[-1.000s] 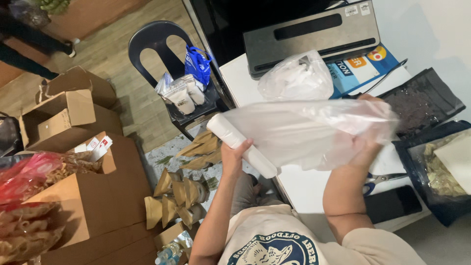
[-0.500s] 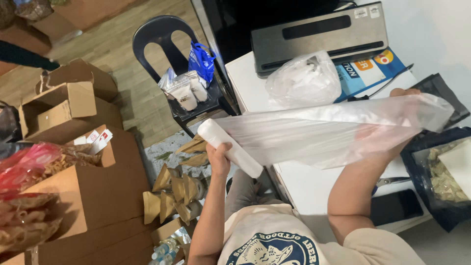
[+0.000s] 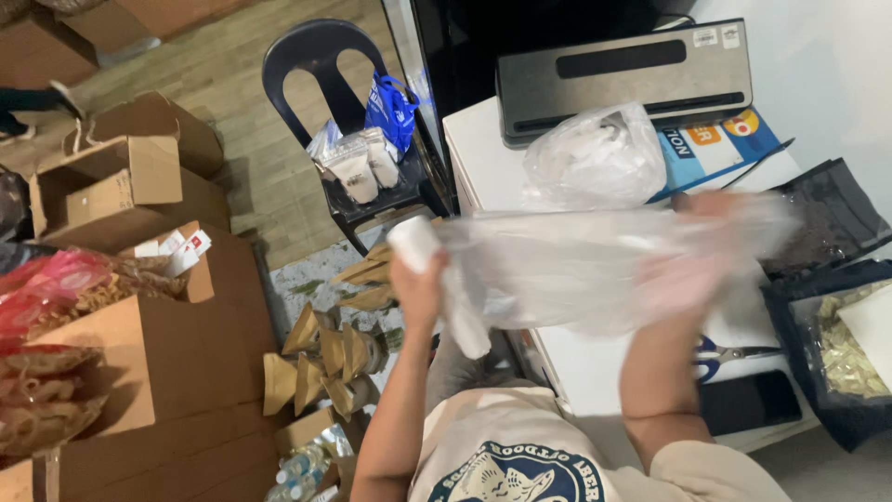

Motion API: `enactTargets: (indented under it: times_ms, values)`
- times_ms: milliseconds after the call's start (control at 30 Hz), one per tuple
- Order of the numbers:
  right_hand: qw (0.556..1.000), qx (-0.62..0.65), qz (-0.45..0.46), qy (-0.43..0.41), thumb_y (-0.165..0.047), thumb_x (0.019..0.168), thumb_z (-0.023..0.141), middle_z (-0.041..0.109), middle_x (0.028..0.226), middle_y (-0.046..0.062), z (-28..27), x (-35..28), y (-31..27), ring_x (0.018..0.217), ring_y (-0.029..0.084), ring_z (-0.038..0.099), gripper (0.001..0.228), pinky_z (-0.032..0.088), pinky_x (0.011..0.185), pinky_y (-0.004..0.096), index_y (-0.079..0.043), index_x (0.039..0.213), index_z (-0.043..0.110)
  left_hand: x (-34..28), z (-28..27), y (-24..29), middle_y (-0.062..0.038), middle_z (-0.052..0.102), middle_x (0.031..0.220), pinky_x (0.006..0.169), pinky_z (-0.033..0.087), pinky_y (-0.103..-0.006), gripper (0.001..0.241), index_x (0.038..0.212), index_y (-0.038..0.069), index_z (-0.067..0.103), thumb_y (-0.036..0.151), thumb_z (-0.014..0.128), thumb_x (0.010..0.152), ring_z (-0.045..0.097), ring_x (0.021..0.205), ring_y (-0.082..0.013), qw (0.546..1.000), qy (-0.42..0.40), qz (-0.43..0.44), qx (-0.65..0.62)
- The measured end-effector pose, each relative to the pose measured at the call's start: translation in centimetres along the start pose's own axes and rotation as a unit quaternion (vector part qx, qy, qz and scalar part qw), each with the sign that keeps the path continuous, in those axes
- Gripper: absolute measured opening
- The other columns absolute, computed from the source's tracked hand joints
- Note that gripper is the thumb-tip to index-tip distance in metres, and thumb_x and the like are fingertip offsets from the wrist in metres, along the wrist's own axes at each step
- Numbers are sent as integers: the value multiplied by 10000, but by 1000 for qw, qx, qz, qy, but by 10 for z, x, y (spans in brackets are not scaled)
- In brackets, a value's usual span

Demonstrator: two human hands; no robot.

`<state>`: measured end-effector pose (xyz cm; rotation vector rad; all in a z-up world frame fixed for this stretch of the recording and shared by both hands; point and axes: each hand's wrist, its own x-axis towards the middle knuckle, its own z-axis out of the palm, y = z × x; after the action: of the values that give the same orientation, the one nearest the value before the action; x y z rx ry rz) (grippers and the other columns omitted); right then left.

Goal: The person prepares plastic packaging materials by separating and rolling them by hand.

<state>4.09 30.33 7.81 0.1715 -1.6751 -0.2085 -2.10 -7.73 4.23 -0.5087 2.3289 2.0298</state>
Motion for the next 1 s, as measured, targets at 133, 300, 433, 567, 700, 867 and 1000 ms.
enactTargets:
  times_ms: [133,300,433,567,700,867,1000]
  values:
    - [989,84,110,-60,-180,1066,431,381,1423,366,-15,-60,6,1346,513,366,533,293,1150,650,190,1442,356,-24,27,22,-107,750,920,787,569,-387,277,1018,76,735,95,812,752,697,867,-194,989,0,130,-68]
    - [950,166,229,-129,-65,1058,463,445,1305,331,-37,-11,11,1233,454,455,439,368,1096,566,164,1426,395,80,-76,18,-195,712,1080,833,541,-460,640,1154,48,684,643,643,922,695,939,-372,889,375,-104,241]
    - [891,253,327,-189,26,1052,493,495,1212,301,-41,33,-11,1143,404,526,385,426,1053,496,142,1413,425,36,-51,51,-73,620,889,806,526,-419,373,1094,162,554,306,764,822,670,824,-236,842,274,-98,-455]
    - [821,312,414,-238,115,1046,526,545,1118,268,-47,79,-33,1053,351,596,362,482,1010,424,118,1400,454,11,46,-48,-102,457,1257,1096,411,-459,500,1322,150,454,337,717,940,540,1211,-277,831,-4,-170,-530]
    - [757,362,468,-279,181,1042,554,583,1048,242,-37,102,-78,986,310,647,367,523,979,369,99,1391,476,-62,73,-13,-47,530,1039,1037,387,-436,207,1129,85,574,105,690,958,532,1023,-210,933,-128,-99,-321]
    - [458,623,618,-145,-8,1012,553,660,1106,168,9,81,-125,1025,252,721,389,612,932,414,-31,1377,422,-44,78,-64,-148,545,1213,1067,468,-497,971,1292,36,481,371,1031,564,581,1220,-377,987,-150,35,51]
    - [406,649,621,-168,-79,1049,517,676,1083,187,30,79,-145,990,271,733,310,623,882,479,-36,1338,415,-24,54,-63,-249,536,1169,944,505,-497,978,1287,-44,500,215,1047,519,599,1087,-432,985,-27,160,67]
